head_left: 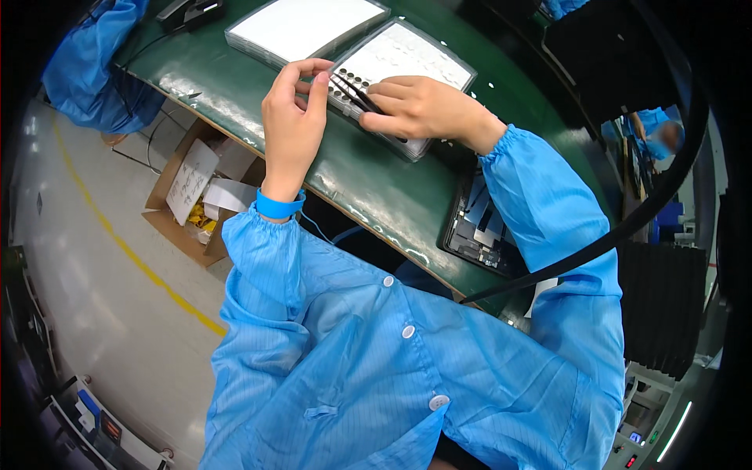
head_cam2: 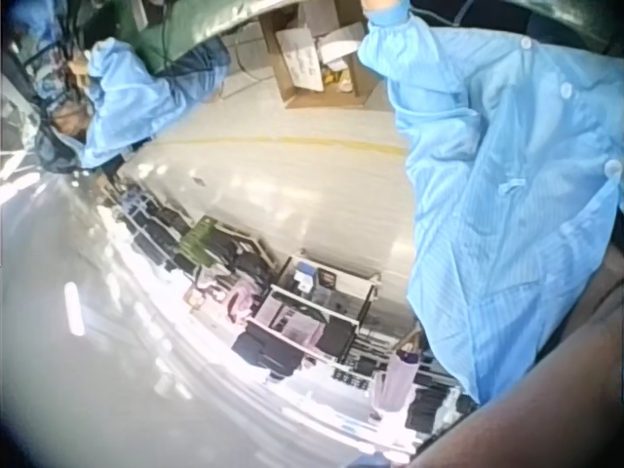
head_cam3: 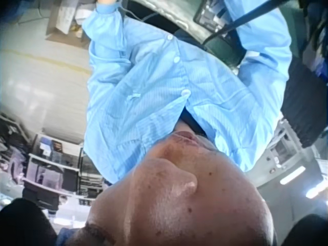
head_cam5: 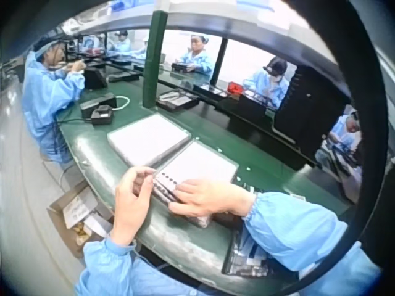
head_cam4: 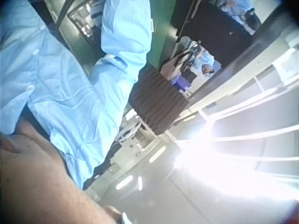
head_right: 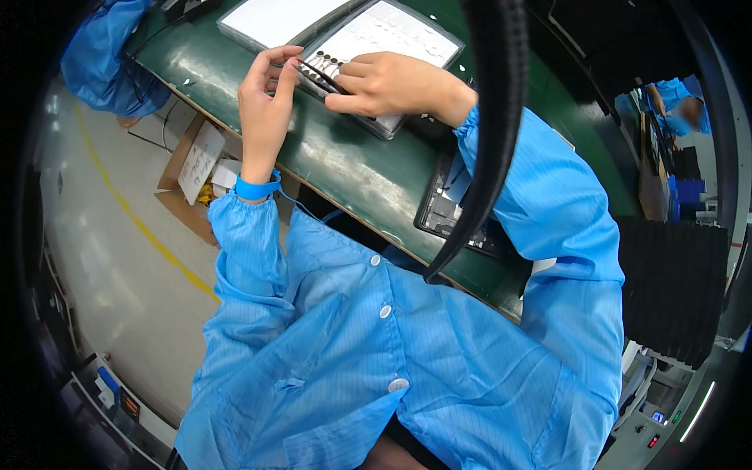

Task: The person uses tweezers and fingers to pick up small electronic components and adhesive strips, attaches them onto tablet frames, and moves the assembled frames along the workstation.

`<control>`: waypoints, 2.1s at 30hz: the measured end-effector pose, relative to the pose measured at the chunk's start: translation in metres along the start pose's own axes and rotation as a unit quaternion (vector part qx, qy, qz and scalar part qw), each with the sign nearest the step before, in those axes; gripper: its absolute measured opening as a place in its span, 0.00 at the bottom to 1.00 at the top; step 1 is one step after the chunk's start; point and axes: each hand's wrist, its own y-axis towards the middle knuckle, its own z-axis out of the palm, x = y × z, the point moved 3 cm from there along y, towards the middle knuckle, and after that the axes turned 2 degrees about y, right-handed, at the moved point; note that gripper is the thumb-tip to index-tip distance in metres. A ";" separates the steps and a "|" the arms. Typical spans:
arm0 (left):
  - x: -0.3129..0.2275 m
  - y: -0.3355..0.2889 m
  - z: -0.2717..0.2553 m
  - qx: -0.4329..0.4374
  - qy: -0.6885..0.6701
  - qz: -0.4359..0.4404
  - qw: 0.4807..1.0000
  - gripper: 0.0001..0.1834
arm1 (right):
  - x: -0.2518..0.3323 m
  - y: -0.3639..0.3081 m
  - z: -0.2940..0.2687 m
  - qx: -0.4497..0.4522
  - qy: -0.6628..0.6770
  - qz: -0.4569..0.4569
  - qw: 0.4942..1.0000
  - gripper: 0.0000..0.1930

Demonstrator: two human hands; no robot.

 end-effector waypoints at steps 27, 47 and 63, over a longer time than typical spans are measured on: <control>-0.023 0.003 0.028 0.136 0.101 0.140 0.976 0.05 | 0.009 -0.035 0.018 -0.340 0.561 0.485 0.578 0.13; -0.070 0.029 0.069 0.193 0.178 0.112 0.959 0.11 | -0.016 -0.075 -0.012 -0.406 0.487 0.505 0.586 0.11; -0.137 0.001 0.234 0.274 -0.100 0.271 0.917 0.05 | 0.066 -0.240 -0.101 -0.493 0.583 0.544 0.348 0.07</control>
